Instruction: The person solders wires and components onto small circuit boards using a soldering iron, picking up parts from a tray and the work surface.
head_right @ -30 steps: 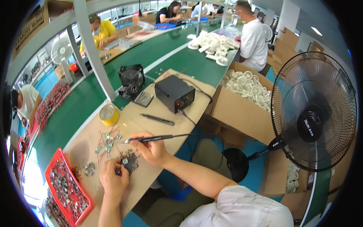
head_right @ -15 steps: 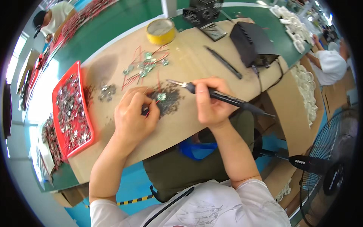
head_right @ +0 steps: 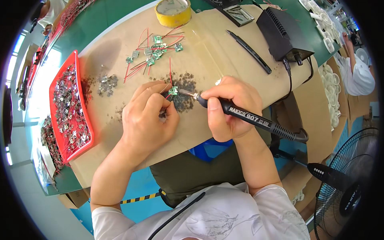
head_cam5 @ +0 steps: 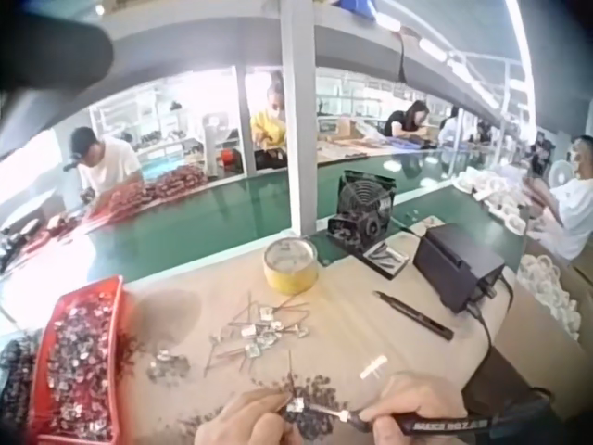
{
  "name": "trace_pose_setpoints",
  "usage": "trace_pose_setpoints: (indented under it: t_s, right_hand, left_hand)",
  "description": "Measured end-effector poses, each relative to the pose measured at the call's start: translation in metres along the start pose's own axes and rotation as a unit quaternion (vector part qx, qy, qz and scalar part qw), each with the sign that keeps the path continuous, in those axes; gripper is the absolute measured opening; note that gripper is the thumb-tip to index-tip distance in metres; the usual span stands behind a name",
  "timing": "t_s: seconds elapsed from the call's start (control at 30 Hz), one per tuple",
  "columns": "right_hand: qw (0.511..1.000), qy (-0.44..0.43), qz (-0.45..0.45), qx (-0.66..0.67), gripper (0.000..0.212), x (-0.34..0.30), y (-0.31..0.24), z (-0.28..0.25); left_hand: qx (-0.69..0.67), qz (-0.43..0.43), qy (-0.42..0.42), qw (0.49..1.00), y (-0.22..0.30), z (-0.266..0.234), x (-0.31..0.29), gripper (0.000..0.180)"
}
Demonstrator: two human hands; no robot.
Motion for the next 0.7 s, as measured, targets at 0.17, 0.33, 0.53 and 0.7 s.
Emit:
trace_pose_setpoints:
  t_s: [0.17, 0.33, 0.53, 0.7]
  right_hand:
    - [0.999, -0.033, -0.011, -0.031, 0.008, 0.0016, -0.0014, 0.0033]
    - [0.998, -0.050, -0.015, -0.036, 0.006, 0.0048, -0.0027, 0.0059]
    - [0.997, -0.069, -0.021, -0.036, 0.007, 0.0059, -0.0036, 0.0059]
    - [0.996, -0.078, -0.024, -0.040, 0.007, 0.0057, -0.0028, 0.0059]
  left_hand:
    - [-0.005, -0.012, -0.002, 1.000, -0.0030, 0.0013, -0.0014, 0.021]
    - [-0.002, -0.019, -0.009, 1.000, -0.0042, 0.0018, -0.0015, 0.021]
    - [0.000, -0.010, -0.006, 1.000, -0.0049, 0.0022, -0.0016, 0.021]
    - [0.009, -0.007, -0.015, 1.000, -0.0034, 0.0025, -0.0020, 0.014]
Point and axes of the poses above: each hand's wrist, its own x-axis towards the middle knuckle, its own z-axis out of the palm, y = z × x, the point moved 4 cm from there along x, towards the middle knuckle, and after that the axes turned 11 degrees about -x, right-handed, at the moved point
